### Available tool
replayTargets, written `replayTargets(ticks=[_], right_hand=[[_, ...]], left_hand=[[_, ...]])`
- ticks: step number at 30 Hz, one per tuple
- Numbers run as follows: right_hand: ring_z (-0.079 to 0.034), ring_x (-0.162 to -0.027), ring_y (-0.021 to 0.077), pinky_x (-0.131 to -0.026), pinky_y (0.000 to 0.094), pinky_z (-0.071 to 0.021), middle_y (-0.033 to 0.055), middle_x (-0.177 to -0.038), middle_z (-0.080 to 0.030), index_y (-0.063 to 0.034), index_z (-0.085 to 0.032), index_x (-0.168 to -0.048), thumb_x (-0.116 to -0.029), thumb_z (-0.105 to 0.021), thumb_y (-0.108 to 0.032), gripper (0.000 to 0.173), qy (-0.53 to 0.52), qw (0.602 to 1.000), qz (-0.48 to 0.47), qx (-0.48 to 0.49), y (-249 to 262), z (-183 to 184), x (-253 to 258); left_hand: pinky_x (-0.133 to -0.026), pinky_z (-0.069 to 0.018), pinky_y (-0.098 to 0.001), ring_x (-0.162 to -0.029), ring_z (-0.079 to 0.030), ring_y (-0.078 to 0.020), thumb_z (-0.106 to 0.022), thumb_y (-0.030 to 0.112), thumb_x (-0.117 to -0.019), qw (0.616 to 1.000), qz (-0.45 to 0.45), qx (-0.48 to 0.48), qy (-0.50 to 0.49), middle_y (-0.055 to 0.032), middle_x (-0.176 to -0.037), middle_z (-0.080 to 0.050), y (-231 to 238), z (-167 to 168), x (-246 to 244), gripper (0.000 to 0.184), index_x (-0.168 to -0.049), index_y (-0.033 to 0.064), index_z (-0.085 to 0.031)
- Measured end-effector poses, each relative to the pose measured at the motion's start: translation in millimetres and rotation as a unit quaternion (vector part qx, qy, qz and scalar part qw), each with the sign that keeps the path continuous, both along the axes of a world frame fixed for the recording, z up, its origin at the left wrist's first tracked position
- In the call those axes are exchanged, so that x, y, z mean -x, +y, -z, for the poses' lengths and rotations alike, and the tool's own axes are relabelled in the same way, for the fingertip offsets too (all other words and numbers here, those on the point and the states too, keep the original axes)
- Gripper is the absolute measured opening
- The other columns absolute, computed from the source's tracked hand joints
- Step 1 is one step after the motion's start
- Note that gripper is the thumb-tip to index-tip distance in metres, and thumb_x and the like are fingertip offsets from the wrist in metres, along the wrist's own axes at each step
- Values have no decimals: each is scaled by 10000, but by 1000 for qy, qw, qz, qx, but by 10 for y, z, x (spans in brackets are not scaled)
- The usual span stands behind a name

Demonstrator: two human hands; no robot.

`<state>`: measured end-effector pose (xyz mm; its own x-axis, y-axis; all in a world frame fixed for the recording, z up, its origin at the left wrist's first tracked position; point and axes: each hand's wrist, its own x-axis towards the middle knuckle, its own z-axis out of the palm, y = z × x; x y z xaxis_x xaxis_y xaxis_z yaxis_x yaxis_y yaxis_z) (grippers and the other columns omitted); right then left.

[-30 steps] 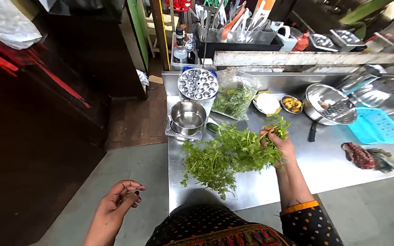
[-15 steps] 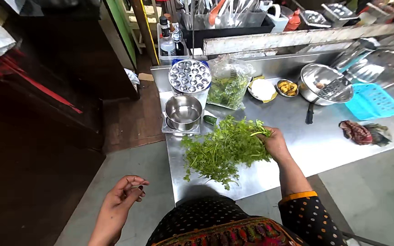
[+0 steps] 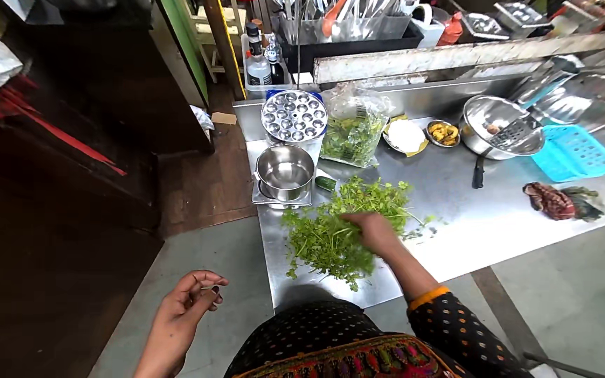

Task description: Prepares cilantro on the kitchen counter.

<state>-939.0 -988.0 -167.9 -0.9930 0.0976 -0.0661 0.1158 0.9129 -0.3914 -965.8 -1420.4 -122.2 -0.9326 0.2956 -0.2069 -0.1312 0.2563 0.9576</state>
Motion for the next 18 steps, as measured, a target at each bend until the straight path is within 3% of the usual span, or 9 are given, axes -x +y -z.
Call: replayTargets(ticks=[3,5,9,12,14,15,18], right_hand=[[-705,-949,454,-765,704,-548,188,-1091,-733,-416,-486,-1510,-885,-699,-68,746,-190,981,-3,-27,-318,398,115],[-702,-948,474,-748,701,-550,219,-1072,-719,-370,-505,-1479,-918,-652,-75,651,-228,972,30,-36,-320,474,175],[-698,-1001,446,-851,687,-545,215,-1098,-722,-143,-654,-1310,-846,-722,20,496,-49,996,34,72,84,82,133],[-675,-1131,321,-969,592,-540,162,-1238,-690,-55,-635,-1288,-801,-655,147,527,104,976,0,190,470,-194,-1],[-625,-1244,251,-1068,520,-504,115,-1358,-648,-86,-605,-1382,-809,-587,173,628,108,970,-3,218,672,-227,-93],[-631,-1251,289,-1072,558,-493,131,-1369,-653,-129,-583,-1446,-832,-598,168,682,77,980,11,185,758,-202,-147],[-689,-1034,442,-903,692,-520,208,-1151,-721,-357,-502,-1527,-872,-668,58,794,-71,995,67,15,972,-27,-316]], left_hand=[[-655,-581,-296,-791,-700,-231,-554,127,-908,1000,4,0,2,-100,-1051,-735,-5,-22,1,223,-1093,85,-671],[-658,-578,-296,-794,-699,-227,-543,129,-906,1000,4,1,8,-102,-1063,-733,-34,-55,-1,228,-1094,86,-666],[-649,-577,-283,-787,-699,-208,-539,134,-901,1000,-20,-1,9,-98,-1072,-734,-168,-24,-46,232,-1092,83,-661],[-637,-571,-271,-778,-698,-189,-525,127,-896,1000,-28,2,1,-88,-1068,-735,-237,53,-70,241,-1091,82,-658],[-637,-570,-264,-779,-699,-180,-519,121,-900,1000,-25,2,-3,-84,-1079,-736,-229,63,-69,242,-1098,82,-653],[-640,-572,-268,-781,-701,-181,-517,120,-902,1000,-23,0,-3,-86,-1084,-737,-217,61,-63,245,-1102,81,-653],[-649,-574,-270,-785,-699,-177,-508,112,-913,1000,-12,-5,3,-86,-1082,-734,-177,55,-26,247,-1116,75,-644]])
